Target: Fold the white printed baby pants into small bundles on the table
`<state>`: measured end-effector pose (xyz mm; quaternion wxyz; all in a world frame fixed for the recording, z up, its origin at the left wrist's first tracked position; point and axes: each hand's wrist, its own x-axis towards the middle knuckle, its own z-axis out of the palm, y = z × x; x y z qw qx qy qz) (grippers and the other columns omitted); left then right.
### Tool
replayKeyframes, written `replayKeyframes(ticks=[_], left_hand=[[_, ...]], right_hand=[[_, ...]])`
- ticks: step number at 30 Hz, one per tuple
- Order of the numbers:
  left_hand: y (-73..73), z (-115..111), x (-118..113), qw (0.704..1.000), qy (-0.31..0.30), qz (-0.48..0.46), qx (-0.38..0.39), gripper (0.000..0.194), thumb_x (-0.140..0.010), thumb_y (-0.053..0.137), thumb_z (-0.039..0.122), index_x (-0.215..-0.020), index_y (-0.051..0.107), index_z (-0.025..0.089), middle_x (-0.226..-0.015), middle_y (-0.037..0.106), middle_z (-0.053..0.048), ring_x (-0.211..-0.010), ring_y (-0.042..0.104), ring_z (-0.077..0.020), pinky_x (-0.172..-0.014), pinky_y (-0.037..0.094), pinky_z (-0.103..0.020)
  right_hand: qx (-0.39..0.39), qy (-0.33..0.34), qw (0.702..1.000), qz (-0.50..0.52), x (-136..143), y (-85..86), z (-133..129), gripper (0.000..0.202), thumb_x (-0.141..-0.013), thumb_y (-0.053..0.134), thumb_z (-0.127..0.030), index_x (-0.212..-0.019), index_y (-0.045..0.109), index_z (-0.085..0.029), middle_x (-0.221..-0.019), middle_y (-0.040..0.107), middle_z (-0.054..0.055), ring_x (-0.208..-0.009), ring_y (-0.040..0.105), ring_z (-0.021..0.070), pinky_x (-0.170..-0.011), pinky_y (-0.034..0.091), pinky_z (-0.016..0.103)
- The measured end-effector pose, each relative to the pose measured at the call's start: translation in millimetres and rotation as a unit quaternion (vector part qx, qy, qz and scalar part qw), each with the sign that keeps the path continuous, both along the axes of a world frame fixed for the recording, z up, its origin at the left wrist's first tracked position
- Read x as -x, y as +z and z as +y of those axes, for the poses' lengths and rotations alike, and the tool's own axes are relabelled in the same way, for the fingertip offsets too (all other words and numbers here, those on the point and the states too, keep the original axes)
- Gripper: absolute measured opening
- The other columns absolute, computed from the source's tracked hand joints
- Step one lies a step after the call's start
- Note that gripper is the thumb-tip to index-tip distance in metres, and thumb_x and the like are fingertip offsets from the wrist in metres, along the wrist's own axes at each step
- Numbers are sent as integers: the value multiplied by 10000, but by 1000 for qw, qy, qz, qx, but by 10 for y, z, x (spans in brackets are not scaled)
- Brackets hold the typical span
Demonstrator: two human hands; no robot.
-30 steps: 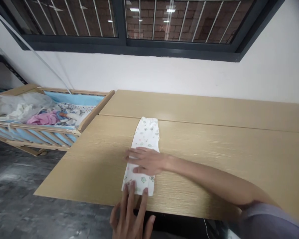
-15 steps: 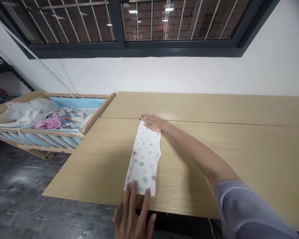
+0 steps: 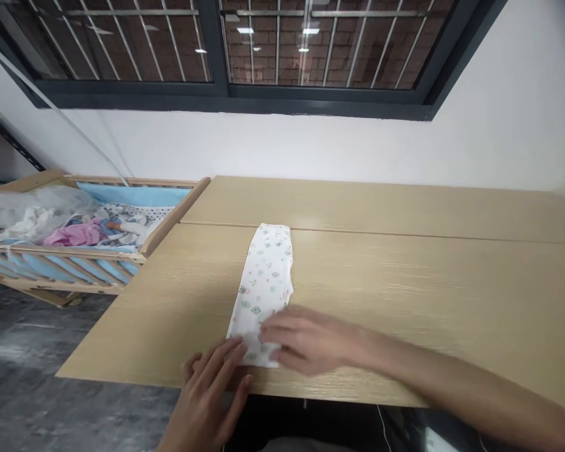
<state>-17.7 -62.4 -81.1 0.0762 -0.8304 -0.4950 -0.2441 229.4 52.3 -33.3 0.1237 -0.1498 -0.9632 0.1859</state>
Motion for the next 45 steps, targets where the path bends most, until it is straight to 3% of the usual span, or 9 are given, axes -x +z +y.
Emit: replayKeyframes(ticks=[4,8,15,20,24,29,33,40,45], left_hand=[[-39,-77,-1,999,-44,-4,-20,322,-965,600,259,-1283,628,222,-1268,708,-75,-1118,649,-200,-928,399,-321],[23,-193,15,990,-137,14,-39,353,-1044,375,141,-1231,662,227,-1186,749,-38,-1013,674,-138,-874,426,-278],[276,-184,-2,990,-131,-39,-15,371,-980,487,50,-1311,580,189,-1043,767,-57,-946,686,-157,-890,477,-298],[710,455,-189,991,-72,-92,-69,250,-983,536,112,-1190,609,231,-922,716,0,-842,660,-140,-834,483,-275],[1006,1303,-318,996,2,-89,-11,215,-1022,456,272,-1096,653,228,-1063,669,-56,-1040,628,-201,-938,493,-342],[872,2190,-448,984,119,-16,132,261,-1007,440,247,-1156,647,193,-1207,683,-113,-1171,591,-265,-1020,402,-429],[653,2507,-541,977,152,17,147,243,-986,462,215,-1125,646,138,-1130,721,-161,-1086,623,-292,-977,383,-445],[568,1873,-734,979,166,69,95,453,-1005,420,319,-1346,528,41,-1374,571,-269,-1252,516,-392,-1013,372,-503],[216,936,-954,981,147,117,45,593,-980,464,492,-1324,581,23,-1393,575,-286,-1303,520,-427,-1025,423,-536]], right_hand=[[-99,-56,993,14,-226,-282,-572,514,-994,546,-452,-1385,561,-118,-1449,578,144,-1344,529,262,-1156,415,421],[-209,-88,972,67,-296,-394,-859,285,-970,543,-130,-1236,647,-116,-1280,702,109,-1204,631,241,-1106,464,396],[-140,-130,974,123,-360,123,-895,269,-962,477,-88,-1182,631,-113,-1059,747,122,-999,695,220,-967,555,369],[-68,-177,967,168,-322,537,-355,210,-1030,405,-164,-1106,599,-143,-999,688,115,-904,660,205,-826,566,372],[19,-262,948,181,-193,557,392,175,-1027,424,-246,-1052,586,-186,-1048,639,86,-897,615,185,-777,519,331],[72,-355,922,137,27,182,1332,150,-929,496,-176,-948,643,-151,-954,678,72,-866,607,181,-787,467,297],[99,-397,908,91,123,-107,1716,227,-903,459,-93,-884,684,-112,-881,712,93,-821,627,182,-769,466,285],[27,-371,921,111,79,-105,1573,377,-1021,425,-268,-1313,574,-83,-1321,600,200,-1251,543,256,-1067,415,394],[-65,-96,992,45,211,24,1054,509,-1061,393,-392,-1531,383,-196,-1631,324,134,-1499,311,266,-1200,295,474]])
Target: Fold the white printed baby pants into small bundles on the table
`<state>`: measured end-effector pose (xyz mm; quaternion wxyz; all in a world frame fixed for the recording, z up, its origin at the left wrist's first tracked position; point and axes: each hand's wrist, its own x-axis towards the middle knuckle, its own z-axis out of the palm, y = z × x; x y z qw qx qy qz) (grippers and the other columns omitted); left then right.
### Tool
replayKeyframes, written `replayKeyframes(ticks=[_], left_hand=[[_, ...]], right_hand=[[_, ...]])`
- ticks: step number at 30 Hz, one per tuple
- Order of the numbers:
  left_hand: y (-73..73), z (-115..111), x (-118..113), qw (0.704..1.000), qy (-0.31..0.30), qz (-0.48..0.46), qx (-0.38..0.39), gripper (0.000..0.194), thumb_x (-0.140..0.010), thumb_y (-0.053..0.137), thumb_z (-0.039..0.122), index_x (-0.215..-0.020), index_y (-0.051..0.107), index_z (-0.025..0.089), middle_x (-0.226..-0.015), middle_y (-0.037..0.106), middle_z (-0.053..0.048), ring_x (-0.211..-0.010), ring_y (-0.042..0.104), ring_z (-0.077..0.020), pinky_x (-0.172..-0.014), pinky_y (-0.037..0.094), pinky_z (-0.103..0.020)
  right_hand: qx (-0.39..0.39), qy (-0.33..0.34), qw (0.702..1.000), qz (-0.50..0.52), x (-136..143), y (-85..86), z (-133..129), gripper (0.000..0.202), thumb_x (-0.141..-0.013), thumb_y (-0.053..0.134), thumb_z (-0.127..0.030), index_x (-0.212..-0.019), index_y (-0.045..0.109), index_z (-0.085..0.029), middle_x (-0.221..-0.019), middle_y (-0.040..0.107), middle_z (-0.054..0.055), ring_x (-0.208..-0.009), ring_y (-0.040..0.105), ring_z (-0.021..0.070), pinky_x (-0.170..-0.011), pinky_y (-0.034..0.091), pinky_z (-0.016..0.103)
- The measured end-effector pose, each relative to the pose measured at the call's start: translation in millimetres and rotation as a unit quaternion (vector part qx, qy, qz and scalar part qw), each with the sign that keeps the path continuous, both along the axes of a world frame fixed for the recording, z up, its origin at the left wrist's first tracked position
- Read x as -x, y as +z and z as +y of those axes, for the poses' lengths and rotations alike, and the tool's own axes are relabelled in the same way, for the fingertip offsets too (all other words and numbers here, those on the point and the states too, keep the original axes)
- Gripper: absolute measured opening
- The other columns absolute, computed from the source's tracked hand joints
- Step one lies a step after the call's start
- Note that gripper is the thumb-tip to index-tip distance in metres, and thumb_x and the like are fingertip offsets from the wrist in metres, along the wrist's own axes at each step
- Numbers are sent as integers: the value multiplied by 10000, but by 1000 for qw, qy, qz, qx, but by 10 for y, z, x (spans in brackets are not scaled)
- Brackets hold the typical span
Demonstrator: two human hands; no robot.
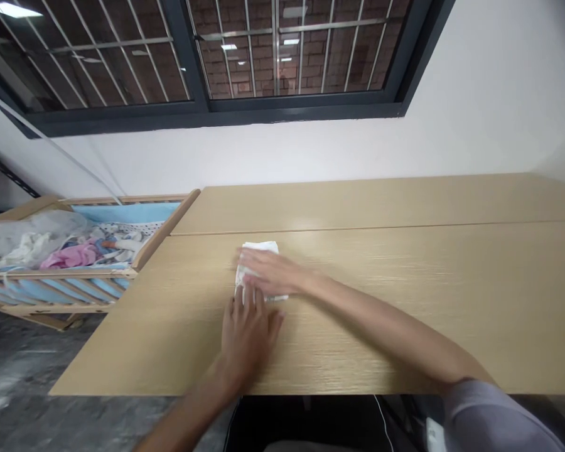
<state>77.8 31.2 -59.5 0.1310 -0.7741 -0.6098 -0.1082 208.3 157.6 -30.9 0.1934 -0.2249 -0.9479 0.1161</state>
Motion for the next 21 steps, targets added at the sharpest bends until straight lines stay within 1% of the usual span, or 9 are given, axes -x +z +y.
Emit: replayKeyframes(ticks=[2,3,5,8,10,12,14,17,21], left_hand=[[-139,-193,-44,1000,7,14,4,595,-966,478,523,-1218,659,16,-1268,652,-300,-1257,566,-445,-999,453,-550],[-190,-242,-57,1000,10,21,9,595,-965,477,530,-1168,686,12,-1189,686,-302,-1206,602,-448,-980,468,-554],[-252,-274,-70,999,12,28,15,598,-969,472,523,-1134,702,-4,-1128,703,-310,-1143,640,-447,-964,486,-560],[-294,-258,-76,1000,17,12,3,615,-969,480,503,-1242,645,-23,-1289,626,-337,-1249,579,-458,-993,488,-547],[-319,-253,-71,1000,26,-4,-6,644,-969,481,504,-1338,579,-15,-1408,544,-334,-1334,513,-455,-1014,486,-537],[-347,-256,-55,999,30,-14,-7,665,-973,475,506,-1397,529,-4,-1466,493,-325,-1363,485,-452,-1026,481,-540],[-368,-261,-34,999,28,-19,-5,651,-979,467,498,-1418,515,20,-1489,477,-308,-1367,483,-448,-1029,478,-550],[-364,-260,-13,1000,27,-16,-3,614,-981,467,492,-1412,534,60,-1485,499,-279,-1366,492,-431,-1036,474,-548],[-325,-250,-25,1000,28,-12,4,620,-977,483,488,-1398,543,38,-1474,498,-303,-1351,508,-437,-1039,473,-541]], right_hand=[[-7,93,995,-33,92,-60,-157,510,-1056,422,-340,-1540,379,-183,-1654,279,125,-1528,257,241,-1222,273,436],[-1,120,992,-42,131,-111,-202,508,-1053,432,-320,-1536,390,-166,-1649,286,131,-1531,251,233,-1229,267,418],[32,132,989,-59,184,-232,-219,504,-1059,423,-333,-1527,413,-148,-1630,318,140,-1528,261,232,-1236,262,415],[87,107,986,-97,202,-384,-86,532,-1078,350,-405,-1552,379,-165,-1639,289,123,-1535,234,236,-1248,231,453],[90,90,985,-115,198,-441,77,557,-1078,333,-432,-1570,345,-170,-1655,236,115,-1547,189,236,-1259,185,465],[73,67,988,-115,193,-470,275,576,-1068,352,-456,-1577,334,-187,-1661,214,102,-1552,163,240,-1266,144,471],[54,37,992,-110,182,-486,488,598,-1058,358,-484,-1585,317,-205,-1664,206,87,-1555,150,242,-1269,115,474],[29,-9,994,-106,155,-511,778,628,-1061,295,-510,-1605,261,-200,-1678,152,81,-1562,113,239,-1271,84,465],[18,-40,993,-107,141,-534,979,635,-1063,263,-500,-1609,244,-176,-1683,136,97,-1565,94,247,-1269,80,459]])
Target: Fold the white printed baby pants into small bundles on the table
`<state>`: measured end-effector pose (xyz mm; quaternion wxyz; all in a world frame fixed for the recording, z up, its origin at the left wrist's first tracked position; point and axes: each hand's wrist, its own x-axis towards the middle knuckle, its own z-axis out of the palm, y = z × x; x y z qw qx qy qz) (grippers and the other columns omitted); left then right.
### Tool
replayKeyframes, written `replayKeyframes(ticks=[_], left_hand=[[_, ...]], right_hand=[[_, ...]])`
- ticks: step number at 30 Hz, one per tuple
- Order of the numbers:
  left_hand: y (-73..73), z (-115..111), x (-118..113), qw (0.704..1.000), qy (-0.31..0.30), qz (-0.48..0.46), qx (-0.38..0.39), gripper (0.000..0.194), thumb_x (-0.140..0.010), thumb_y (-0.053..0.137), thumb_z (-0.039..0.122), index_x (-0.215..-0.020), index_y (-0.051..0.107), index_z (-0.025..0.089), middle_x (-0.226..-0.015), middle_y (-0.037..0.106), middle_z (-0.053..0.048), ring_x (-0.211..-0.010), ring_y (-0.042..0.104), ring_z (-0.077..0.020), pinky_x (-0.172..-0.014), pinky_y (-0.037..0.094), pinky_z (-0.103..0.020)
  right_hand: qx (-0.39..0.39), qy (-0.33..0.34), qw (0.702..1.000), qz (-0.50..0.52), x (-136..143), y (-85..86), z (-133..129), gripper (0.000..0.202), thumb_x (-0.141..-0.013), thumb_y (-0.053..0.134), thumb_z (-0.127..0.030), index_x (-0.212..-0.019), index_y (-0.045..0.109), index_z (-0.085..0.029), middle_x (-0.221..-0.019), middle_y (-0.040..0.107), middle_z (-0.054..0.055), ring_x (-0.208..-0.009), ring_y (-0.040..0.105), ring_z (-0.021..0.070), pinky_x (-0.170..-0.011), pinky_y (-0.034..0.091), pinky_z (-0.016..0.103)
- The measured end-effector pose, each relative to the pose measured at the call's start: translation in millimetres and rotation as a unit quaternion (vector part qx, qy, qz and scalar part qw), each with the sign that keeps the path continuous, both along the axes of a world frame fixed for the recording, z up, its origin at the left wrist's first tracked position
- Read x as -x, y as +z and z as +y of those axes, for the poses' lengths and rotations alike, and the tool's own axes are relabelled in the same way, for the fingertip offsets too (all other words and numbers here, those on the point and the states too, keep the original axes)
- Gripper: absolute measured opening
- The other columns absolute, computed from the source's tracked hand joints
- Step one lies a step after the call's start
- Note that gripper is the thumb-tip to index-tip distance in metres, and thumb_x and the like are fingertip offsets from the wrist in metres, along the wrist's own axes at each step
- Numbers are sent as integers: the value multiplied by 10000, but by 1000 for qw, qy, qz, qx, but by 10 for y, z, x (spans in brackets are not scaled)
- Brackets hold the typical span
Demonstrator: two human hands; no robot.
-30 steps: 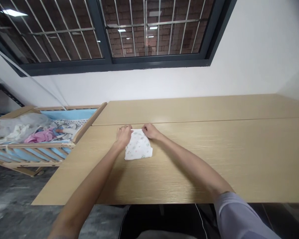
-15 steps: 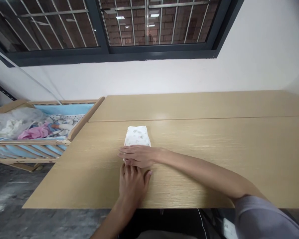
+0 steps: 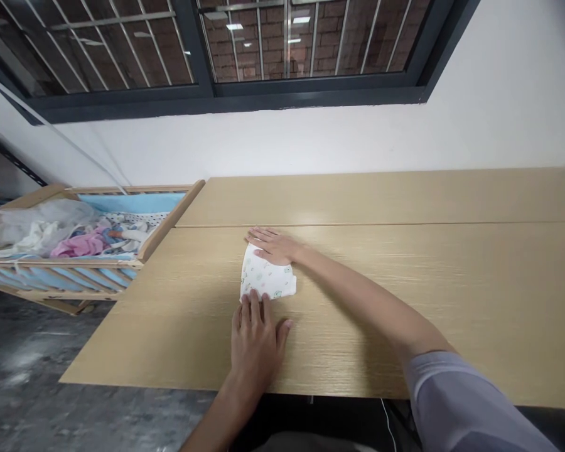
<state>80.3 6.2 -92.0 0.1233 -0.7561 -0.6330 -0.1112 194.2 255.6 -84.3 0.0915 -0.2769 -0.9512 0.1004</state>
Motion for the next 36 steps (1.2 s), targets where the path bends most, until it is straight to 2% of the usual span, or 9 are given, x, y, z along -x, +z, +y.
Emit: replayKeyframes(ticks=[6,9,12,16,20,23,26,31,36], left_hand=[[39,40,60,999,-20,26,-15,578,-972,499,477,-1360,575,55,-1422,569,-270,-1304,567,-399,-1042,484,-510],[132,108,193,999,-52,5,-12,453,-990,487,403,-1305,622,106,-1374,628,-220,-1238,627,-348,-1025,499,-489],[281,210,382,994,-92,-42,37,323,-1004,449,278,-1200,683,170,-1288,700,-145,-1136,684,-289,-973,525,-442],[406,353,623,988,-114,-82,67,312,-995,435,217,-1134,713,188,-1168,753,-105,-1077,691,-280,-972,491,-456],[387,442,727,987,-130,-68,59,278,-991,459,212,-1081,722,203,-1152,752,-96,-1083,670,-286,-997,408,-486],[377,432,714,988,-139,-49,52,300,-1002,403,164,-1050,697,195,-1078,757,-90,-1038,665,-276,-963,385,-463],[442,351,683,985,-143,-72,66,301,-1018,378,182,-945,670,199,-957,750,-62,-957,663,-245,-934,369,-435],[715,280,702,973,-157,-139,97,234,-1003,445,289,-910,651,228,-954,724,-18,-949,639,-218,-933,347,-409],[965,702,743,971,-131,-166,109,283,-1003,425,400,-960,655,240,-1028,732,-21,-1019,634,-237,-957,363,-407]], right_hand=[[17,-7,998,53,-67,286,-189,650,-1063,254,-510,-1609,218,-160,-1694,132,114,-1564,102,257,-1258,114,466],[1,-32,994,101,-202,543,-496,570,-1044,384,-475,-1514,418,-155,-1577,401,167,-1450,368,310,-1179,275,510],[26,-2,997,70,-393,678,-878,383,-994,528,-418,-1256,649,-165,-1195,677,137,-1108,617,280,-996,451,453],[7,35,999,-7,-658,521,-1296,298,-954,608,-381,-1144,695,-168,-1046,689,111,-954,648,262,-860,511,410],[-59,-15,997,50,-771,182,-1493,264,-1008,494,-213,-1210,655,-159,-1167,669,122,-1050,641,246,-927,501,420],[-82,-52,992,81,-733,63,-1585,262,-1003,445,-145,-1150,662,-139,-1128,680,130,-1027,641,248,-900,502,423],[-46,-78,991,96,-686,166,-1713,216,-946,484,-108,-1060,666,-131,-1038,684,123,-973,636,248,-891,499,425],[102,-122,975,155,-702,570,-1850,184,-880,540,-105,-1026,635,-165,-1024,647,97,-1001,609,234,-880,501,383],[153,-180,945,226,-661,711,-1501,148,-924,505,-156,-1005,626,-178,-1040,647,85,-963,608,204,-852,475,343]])
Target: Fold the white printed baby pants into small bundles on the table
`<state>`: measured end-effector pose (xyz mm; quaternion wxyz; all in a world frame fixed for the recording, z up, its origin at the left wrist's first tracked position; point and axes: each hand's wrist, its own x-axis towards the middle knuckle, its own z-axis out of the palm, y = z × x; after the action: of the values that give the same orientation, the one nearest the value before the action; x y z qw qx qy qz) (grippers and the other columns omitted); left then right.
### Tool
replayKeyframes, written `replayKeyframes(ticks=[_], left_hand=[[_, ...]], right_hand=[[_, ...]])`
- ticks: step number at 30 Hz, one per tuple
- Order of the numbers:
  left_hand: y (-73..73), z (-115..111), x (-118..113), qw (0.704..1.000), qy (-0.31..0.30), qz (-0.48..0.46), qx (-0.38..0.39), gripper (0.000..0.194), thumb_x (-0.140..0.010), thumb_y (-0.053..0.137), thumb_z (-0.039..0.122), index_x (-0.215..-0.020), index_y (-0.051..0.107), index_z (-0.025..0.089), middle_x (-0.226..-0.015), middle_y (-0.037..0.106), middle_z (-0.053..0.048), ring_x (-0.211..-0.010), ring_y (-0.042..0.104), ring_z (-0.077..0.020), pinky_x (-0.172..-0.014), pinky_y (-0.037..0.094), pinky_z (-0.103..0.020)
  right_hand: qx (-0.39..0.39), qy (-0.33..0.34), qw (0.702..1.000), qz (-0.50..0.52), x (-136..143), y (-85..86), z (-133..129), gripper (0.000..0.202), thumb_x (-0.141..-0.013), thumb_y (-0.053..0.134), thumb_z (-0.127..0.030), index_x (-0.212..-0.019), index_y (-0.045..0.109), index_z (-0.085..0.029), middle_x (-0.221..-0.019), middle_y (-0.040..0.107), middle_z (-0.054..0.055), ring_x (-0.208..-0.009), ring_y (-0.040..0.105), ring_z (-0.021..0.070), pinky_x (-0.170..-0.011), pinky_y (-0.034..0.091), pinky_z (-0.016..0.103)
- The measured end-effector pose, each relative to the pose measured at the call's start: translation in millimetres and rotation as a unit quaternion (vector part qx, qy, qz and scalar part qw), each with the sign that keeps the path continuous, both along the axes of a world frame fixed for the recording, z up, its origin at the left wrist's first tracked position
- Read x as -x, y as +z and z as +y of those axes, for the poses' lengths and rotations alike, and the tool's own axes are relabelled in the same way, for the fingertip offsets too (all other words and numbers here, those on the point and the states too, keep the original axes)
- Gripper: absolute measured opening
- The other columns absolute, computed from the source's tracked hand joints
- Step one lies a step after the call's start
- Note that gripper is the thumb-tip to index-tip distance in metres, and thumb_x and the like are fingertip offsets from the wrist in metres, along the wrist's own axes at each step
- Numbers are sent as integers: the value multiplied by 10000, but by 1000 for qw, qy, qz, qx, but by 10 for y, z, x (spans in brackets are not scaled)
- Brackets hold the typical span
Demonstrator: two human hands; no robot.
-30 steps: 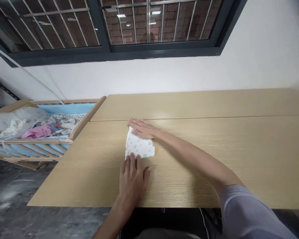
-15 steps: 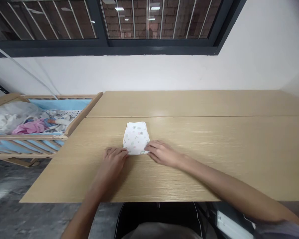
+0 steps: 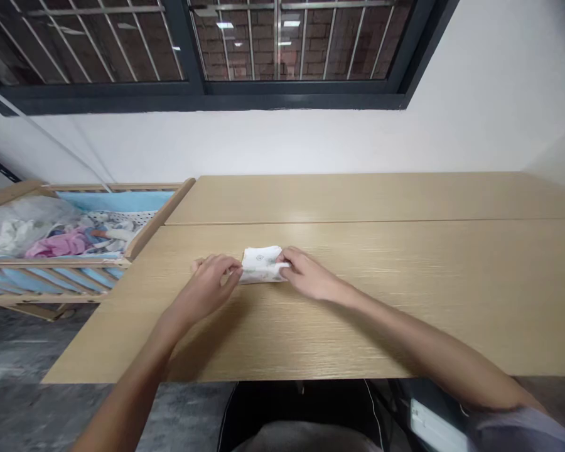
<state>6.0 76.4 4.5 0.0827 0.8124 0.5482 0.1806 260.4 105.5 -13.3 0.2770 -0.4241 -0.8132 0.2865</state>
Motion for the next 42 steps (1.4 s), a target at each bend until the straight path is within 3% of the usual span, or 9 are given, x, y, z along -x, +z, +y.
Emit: replayKeyframes(ticks=[3,8,12,16,19,24,29,35,42], left_hand=[[0,425,-23,999,24,11,30,293,-984,425,373,-964,681,233,-1061,748,-41,-1030,650,-245,-922,411,-381],[-226,915,-88,996,66,41,33,262,-918,484,287,-915,732,202,-1029,771,-103,-997,681,-296,-915,446,-427],[-353,857,-175,995,91,46,-8,391,-965,412,333,-1136,694,123,-1188,714,-192,-1156,632,-341,-1014,431,-484],[-509,615,-351,997,22,36,-57,686,-1022,266,508,-1511,335,32,-1575,394,-239,-1478,349,-320,-1191,299,-473],[-718,529,-449,997,-44,56,-38,828,-1007,215,605,-1546,212,-23,-1633,235,-282,-1543,182,-343,-1230,243,-492],[-958,566,-368,994,-34,98,-34,875,-995,196,638,-1553,184,-35,-1639,170,-306,-1553,97,-353,-1244,192,-532],[-928,579,-162,994,-36,99,-1,868,-991,199,652,-1582,132,20,-1657,149,-269,-1555,89,-344,-1233,219,-542],[-776,460,-96,993,-57,104,-14,878,-985,243,668,-1565,176,12,-1649,165,-289,-1549,136,-372,-1215,241,-553],[-636,395,-128,987,-86,119,-65,701,-948,477,606,-1460,427,131,-1505,498,-204,-1383,465,-350,-1126,352,-532]], right_hand=[[-26,-45,999,6,51,-94,386,140,-912,528,-162,-987,646,-163,-1010,680,79,-921,615,187,-833,455,313],[3,-95,995,-21,78,-337,848,137,-924,552,-194,-970,671,-145,-923,711,72,-831,631,183,-769,463,298],[-76,-110,990,-54,99,-399,808,234,-980,486,-244,-1085,658,-126,-1085,695,142,-1039,627,240,-909,479,358],[-211,-11,970,-124,180,-392,570,447,-1009,415,-320,-1377,541,-99,-1402,567,202,-1323,499,294,-1136,345,463],[-218,73,955,-185,245,-478,465,632,-965,457,-333,-1528,376,-58,-1573,401,213,-1472,348,319,-1218,234,487],[-215,79,947,-225,178,-651,464,699,-1002,386,-439,-1567,303,-37,-1612,330,209,-1519,269,319,-1250,181,478],[-185,50,957,-216,-45,-673,431,781,-1020,273,-615,-1590,273,-80,-1621,310,193,-1521,266,319,-1243,212,507],[-154,50,966,-201,-202,-612,382,780,-1029,229,-619,-1593,265,-83,-1631,291,190,-1528,253,301,-1252,208,481],[-138,75,971,-178,-246,-536,429,837,-949,459,-663,-1586,282,-150,-1618,332,188,-1481,328,363,-1194,268,558]])
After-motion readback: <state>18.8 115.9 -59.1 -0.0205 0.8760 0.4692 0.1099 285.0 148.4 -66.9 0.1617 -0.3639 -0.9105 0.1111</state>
